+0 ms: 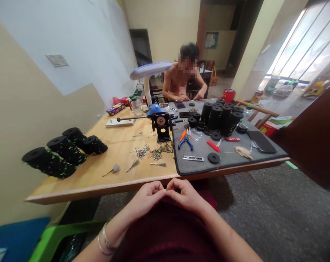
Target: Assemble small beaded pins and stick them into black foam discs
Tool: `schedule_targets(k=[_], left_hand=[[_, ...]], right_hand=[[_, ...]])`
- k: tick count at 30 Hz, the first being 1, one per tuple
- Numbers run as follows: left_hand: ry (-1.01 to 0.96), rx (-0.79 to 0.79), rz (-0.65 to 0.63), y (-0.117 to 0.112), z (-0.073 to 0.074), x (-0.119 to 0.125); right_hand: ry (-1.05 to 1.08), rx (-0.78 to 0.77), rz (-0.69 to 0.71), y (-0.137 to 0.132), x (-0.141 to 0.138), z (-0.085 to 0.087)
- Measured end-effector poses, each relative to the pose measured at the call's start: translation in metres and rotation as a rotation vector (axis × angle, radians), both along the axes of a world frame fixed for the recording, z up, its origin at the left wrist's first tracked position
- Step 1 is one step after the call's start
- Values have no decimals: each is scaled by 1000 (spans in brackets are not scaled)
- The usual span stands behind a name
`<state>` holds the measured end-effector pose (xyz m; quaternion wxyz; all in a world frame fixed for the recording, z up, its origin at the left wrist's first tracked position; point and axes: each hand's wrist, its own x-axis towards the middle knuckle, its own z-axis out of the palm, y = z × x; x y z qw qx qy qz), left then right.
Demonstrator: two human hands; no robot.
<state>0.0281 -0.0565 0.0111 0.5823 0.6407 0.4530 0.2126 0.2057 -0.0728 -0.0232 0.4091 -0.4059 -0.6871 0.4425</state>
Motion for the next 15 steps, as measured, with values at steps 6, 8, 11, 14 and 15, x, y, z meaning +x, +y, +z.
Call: schedule_targets(k=[6,8,11,14,15], left_hand=[[-10,-36,-58,1,-2,-3],[-25,-68,-66,1,-4,-4],[-17,-64,-62,2,-5,-4],[26,-10,-60,2,-4,-4],[37,11,-60,3,-4,-4]], right_hand=[[-81,52,-6,1,3,-2],[-72,42,-9,1,3,-3],[-54,1,1,0,1,-3],[-68,-4,2,0,0,-3],[-77,3,2,0,0,-3]])
